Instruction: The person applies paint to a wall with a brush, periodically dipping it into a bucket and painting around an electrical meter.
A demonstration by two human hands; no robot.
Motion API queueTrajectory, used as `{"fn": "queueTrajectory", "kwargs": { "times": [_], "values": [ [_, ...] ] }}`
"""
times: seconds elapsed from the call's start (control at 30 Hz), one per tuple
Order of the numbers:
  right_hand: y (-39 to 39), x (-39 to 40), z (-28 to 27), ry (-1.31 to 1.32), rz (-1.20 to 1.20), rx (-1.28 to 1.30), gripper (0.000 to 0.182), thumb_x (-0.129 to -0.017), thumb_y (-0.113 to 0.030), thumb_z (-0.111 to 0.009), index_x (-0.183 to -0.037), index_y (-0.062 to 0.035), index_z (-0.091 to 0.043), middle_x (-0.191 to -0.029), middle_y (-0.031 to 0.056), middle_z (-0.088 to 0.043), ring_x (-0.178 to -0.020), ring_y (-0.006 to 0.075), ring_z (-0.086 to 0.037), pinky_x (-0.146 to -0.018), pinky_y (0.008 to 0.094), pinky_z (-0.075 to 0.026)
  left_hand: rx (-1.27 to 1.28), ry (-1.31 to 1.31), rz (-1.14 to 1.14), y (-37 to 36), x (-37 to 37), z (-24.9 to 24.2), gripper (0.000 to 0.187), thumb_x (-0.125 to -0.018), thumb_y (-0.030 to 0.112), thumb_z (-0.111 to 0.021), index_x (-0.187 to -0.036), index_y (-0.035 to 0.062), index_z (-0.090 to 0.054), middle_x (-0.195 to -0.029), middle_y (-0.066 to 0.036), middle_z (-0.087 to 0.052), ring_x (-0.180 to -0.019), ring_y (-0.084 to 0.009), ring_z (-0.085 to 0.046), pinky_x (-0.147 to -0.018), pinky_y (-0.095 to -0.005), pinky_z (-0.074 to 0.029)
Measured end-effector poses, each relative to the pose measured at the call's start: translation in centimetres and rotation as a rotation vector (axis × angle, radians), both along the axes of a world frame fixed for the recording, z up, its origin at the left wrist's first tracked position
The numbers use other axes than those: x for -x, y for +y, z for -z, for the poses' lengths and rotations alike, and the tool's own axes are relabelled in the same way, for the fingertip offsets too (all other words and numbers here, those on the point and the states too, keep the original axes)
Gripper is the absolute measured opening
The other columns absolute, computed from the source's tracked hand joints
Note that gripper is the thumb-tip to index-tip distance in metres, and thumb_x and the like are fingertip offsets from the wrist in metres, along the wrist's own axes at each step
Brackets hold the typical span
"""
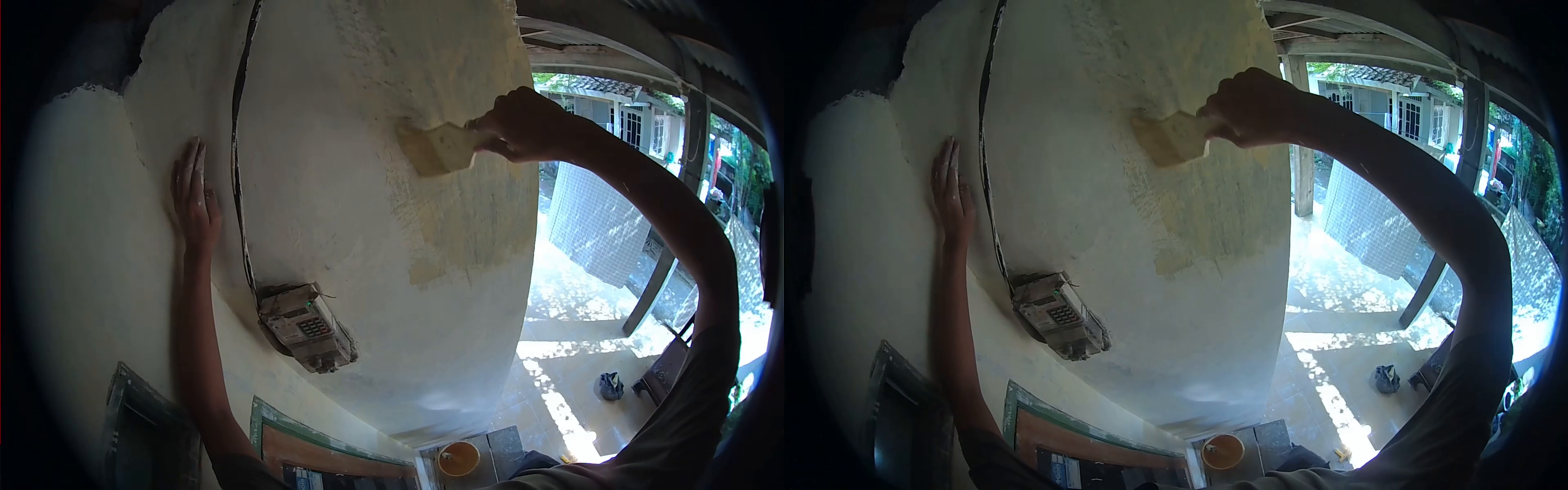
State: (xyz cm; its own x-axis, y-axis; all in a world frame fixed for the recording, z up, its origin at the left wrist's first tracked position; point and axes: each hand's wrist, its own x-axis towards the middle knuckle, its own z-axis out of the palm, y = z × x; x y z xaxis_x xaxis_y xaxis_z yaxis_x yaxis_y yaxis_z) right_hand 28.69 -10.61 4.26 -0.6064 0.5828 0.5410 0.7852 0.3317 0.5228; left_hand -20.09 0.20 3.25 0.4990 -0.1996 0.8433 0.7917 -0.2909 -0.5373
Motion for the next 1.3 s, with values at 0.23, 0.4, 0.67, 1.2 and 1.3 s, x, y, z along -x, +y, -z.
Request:
{"fn": "queueTrajectory", "kwargs": {
  "times": [0.23,0.4,0.67,1.2,1.3],
  "values": [
    [1.3,0.2,-11.9,0.217,-0.068,-0.375,0.052,-0.089,-0.041,-0.064,-0.107,0.0081,-0.062,-0.094,0.0257,-0.067,-0.086,0.0399,-0.066,-0.077,0.0447,-0.054,0.010,-0.005,0.005,0.1,0.3,0.0,0.050,-0.092,0.015,-0.034,-0.140,0.0023,-0.044,-0.145,-0.010,-0.044,-0.135,-0.0281,-0.041,-0.113,-0.0493,-0.027],
    [1.1,2.1,-9.7,0.579,0.107,-0.155,0.041,-0.089,-0.028,-0.065,-0.108,0.0069,-0.061,-0.091,0.0263,-0.067,-0.088,0.0395,-0.066,-0.077,0.0458,-0.053,0.009,-0.010,0.009,0.3,0.2,0.1,0.051,-0.090,0.012,-0.035,-0.139,0.0019,-0.045,-0.145,-0.011,-0.044,-0.136,-0.0286,-0.040,-0.113,-0.0494,-0.027],
    [1.5,1.9,1.4,0.272,0.020,-0.133,0.030,-0.094,-0.028,-0.060,-0.106,-0.0010,-0.065,-0.069,0.0144,-0.067,-0.058,0.0243,-0.068,-0.061,0.0373,-0.058,0.021,0.002,0.004,0.0,0.0,0.0,0.053,-0.088,0.009,-0.037,-0.140,0.0022,-0.043,-0.146,-0.011,-0.044,-0.136,-0.0287,-0.039,-0.113,-0.0498,-0.026],
    [0.7,1.5,-2.1,0.350,0.001,-0.320,0.030,-0.094,-0.032,-0.059,-0.109,-0.0073,-0.066,-0.081,0.0150,-0.070,-0.073,0.0265,-0.070,-0.071,0.0410,-0.058,0.006,0.002,-0.007,0.0,-0.1,0.1,0.050,-0.099,0.025,-0.026,-0.141,0.0028,-0.042,-0.146,-0.010,-0.043,-0.137,-0.0288,-0.038,-0.113,-0.0502,-0.025],
    [3.3,0.5,-1.1,0.340,-0.025,-0.348,0.027,-0.091,-0.025,-0.064,-0.108,-0.0036,-0.067,-0.076,0.0153,-0.070,-0.065,0.0236,-0.070,-0.067,0.0358,-0.058,0.015,-0.005,-0.013,0.4,0.3,0.2,0.049,-0.100,0.024,-0.026,-0.141,0.0027,-0.043,-0.146,-0.010,-0.043,-0.137,-0.0290,-0.038,-0.113,-0.0504,-0.026]
  ]
}}
